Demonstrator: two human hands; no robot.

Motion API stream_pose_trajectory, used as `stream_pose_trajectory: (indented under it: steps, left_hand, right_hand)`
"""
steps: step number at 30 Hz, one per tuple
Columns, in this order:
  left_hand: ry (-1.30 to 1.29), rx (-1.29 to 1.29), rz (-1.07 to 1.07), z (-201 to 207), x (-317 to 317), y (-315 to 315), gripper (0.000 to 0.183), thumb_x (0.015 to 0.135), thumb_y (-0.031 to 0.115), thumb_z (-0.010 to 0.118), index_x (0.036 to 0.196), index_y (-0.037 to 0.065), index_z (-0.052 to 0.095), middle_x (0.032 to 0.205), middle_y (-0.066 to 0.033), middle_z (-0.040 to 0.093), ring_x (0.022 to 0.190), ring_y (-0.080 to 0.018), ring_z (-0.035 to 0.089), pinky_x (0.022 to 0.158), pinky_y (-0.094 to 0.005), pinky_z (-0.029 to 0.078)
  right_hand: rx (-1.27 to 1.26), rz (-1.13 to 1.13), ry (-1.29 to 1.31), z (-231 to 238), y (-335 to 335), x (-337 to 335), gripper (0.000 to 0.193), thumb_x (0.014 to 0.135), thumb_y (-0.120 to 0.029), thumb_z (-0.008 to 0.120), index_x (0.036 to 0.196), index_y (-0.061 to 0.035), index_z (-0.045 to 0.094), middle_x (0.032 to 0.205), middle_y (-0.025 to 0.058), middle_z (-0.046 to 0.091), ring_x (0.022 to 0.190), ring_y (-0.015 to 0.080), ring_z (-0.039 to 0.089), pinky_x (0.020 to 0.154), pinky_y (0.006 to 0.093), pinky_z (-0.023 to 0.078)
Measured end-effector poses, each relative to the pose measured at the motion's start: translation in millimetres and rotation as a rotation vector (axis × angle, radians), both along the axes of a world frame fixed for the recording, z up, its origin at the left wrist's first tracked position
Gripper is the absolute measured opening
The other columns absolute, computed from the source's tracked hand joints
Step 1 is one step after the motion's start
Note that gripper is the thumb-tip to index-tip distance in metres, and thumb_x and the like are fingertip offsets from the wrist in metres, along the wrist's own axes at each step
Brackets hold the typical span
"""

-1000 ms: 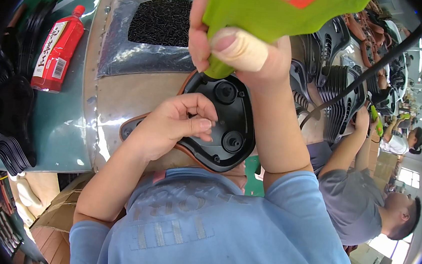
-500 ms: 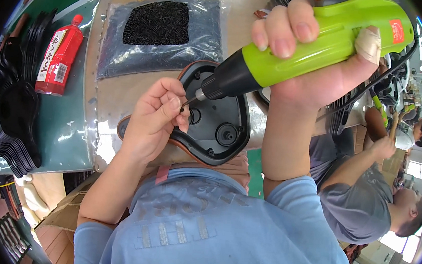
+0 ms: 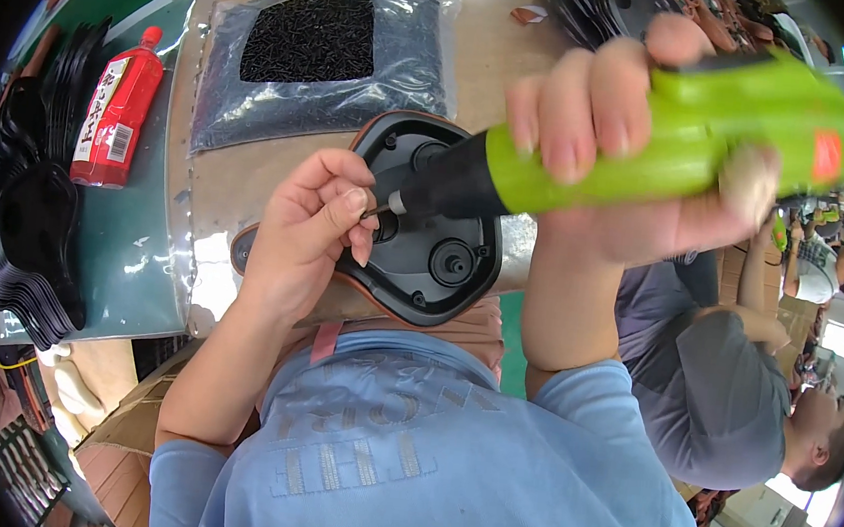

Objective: Use an electric screwdriver to attach plastic components to the underside of bicycle saddle bases.

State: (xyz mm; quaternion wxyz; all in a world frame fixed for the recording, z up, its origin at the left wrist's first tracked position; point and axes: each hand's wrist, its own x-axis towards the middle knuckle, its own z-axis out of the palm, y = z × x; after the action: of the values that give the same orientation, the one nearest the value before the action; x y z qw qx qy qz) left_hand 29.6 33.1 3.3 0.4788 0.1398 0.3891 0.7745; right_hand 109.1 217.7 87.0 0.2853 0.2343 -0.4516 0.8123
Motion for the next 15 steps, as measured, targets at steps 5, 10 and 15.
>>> stream_pose_trajectory:
  steps: [5, 10, 15]
  left_hand:
    - [-0.075, -0.125, -0.061, 10, 0, 1, 0.013, 0.088, 0.008, 0.054, 0.1, 0.002, 0.054, 0.072, -0.0007, 0.055, 0.062, -0.0052, 0.052, 0.055, -0.0174, 0.044]
    - [-0.033, -0.148, -0.14, 14, -4, 7, 0.016, 0.091, 0.017, 0.052, 0.102, 0.005, 0.054, 0.07, 0.0002, 0.052, 0.058, -0.0035, 0.047, 0.049, -0.015, 0.036]
    - [0.633, -0.223, 0.059, 21, -53, 26, 0.025, 0.092, 0.026, 0.046, 0.107, 0.007, 0.055, 0.078, -0.0021, 0.055, 0.069, -0.0071, 0.048, 0.06, -0.0179, 0.035]
  right_hand:
    - [0.467, 0.015, 0.131, 11, -8, 15, 0.05, 0.075, -0.04, 0.065, 0.107, -0.0077, 0.044, 0.076, 0.0017, 0.057, 0.059, 0.0137, 0.059, 0.056, 0.0258, 0.048]
    - [0.468, -0.028, 0.145, 10, -9, 17, 0.052, 0.078, -0.045, 0.061, 0.11, -0.0089, 0.043, 0.079, 0.0011, 0.056, 0.062, 0.0135, 0.058, 0.057, 0.0271, 0.046]
    - [0.322, -0.129, 0.109, 11, 6, 20, 0.062, 0.079, -0.052, 0.053, 0.118, -0.0046, 0.039, 0.077, -0.0002, 0.049, 0.063, 0.0128, 0.049, 0.061, 0.0299, 0.038]
